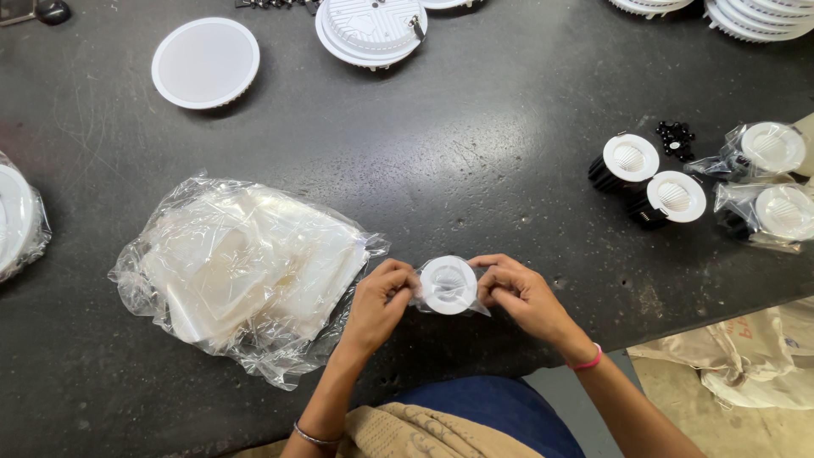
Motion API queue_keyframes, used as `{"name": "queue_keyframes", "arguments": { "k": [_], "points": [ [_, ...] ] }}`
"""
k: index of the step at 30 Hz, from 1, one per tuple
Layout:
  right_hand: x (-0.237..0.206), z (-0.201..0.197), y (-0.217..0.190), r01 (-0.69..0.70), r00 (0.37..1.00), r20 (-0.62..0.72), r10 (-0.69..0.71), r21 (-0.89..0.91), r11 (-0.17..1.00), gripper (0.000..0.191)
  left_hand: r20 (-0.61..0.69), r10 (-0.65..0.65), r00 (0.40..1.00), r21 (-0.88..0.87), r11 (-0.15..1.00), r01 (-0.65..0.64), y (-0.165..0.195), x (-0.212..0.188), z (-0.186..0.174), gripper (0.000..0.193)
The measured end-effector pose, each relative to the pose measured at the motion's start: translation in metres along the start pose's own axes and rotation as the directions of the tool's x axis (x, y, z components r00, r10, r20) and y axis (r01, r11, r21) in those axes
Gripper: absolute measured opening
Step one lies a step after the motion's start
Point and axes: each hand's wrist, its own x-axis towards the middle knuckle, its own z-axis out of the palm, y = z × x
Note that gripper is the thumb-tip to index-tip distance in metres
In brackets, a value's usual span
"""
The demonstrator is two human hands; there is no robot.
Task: The person sits at a workbench and packs white round light fixtures into clear plastic bags. They open a plastic bag, insert a fixture, twist the bag closed, and set the bagged fixture aside with others, repeating this for several fixtures.
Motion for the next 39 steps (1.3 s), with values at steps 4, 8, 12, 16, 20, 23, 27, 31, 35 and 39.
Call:
{"name": "queue_keyframes", "arguments": {
  "k": [4, 8, 12, 16, 20, 23, 27, 31, 35, 39],
  "points": [
    [-0.001, 0.007, -0.024, -0.100, 0.994, -0.031, 0.101, 0.031, 0.995, 0.041, 0.020, 0.149, 0.989, 0.114, 0.982, -0.150, 0.007, -0.005, -0.005, 0.008],
    [0.003, 0.010, -0.056, -0.096, 0.995, -0.010, 0.096, -0.074, 0.993, 0.067, 0.026, 0.058, 0.998, 0.057, 0.997, -0.060, 0.010, -0.005, -0.002, 0.007],
    [0.009, 0.009, -0.071, 0.060, 0.993, 0.115, -0.023, -0.325, 0.944, 0.064, 0.019, 0.066, 0.998, 0.044, 0.997, -0.066, 0.011, -0.005, 0.001, 0.006],
    [0.013, 0.006, -0.064, 0.004, 0.994, 0.110, 0.026, -0.260, 0.966, 0.046, 0.003, 0.076, 0.997, 0.025, 0.997, -0.076, 0.009, -0.005, 0.000, 0.007],
    [0.014, 0.006, -0.047, 0.024, 0.996, 0.090, -0.009, -0.160, 0.987, 0.031, 0.003, 0.055, 0.998, 0.034, 0.998, -0.055, 0.009, -0.006, -0.002, 0.007],
    [0.012, 0.005, -0.038, 0.028, 0.998, 0.067, -0.022, -0.101, 0.994, 0.025, 0.000, 0.146, 0.989, 0.126, 0.981, -0.145, 0.011, -0.008, -0.003, 0.007],
    [0.009, 0.004, -0.033, 0.066, 0.998, 0.035, -0.060, -0.181, 0.981, 0.020, 0.013, 0.268, 0.963, 0.283, 0.923, -0.261, 0.017, -0.013, -0.007, 0.009],
    [0.008, 0.006, -0.034, 0.106, 0.994, 0.024, -0.103, -0.226, 0.968, 0.016, 0.033, 0.261, 0.965, 0.323, 0.911, -0.258, 0.025, -0.018, -0.012, 0.013],
    [0.006, 0.006, -0.038, 0.151, 0.989, 0.038, -0.146, -0.263, 0.953, 0.013, 0.032, 0.259, 0.965, 0.308, 0.916, -0.256, 0.030, -0.020, -0.014, 0.016],
    [0.002, 0.005, -0.045, 0.142, 0.990, 0.037, -0.137, -0.263, 0.954, 0.016, 0.007, 0.212, 0.977, 0.266, 0.942, -0.206, 0.026, -0.019, -0.010, 0.017]
  ]
}}
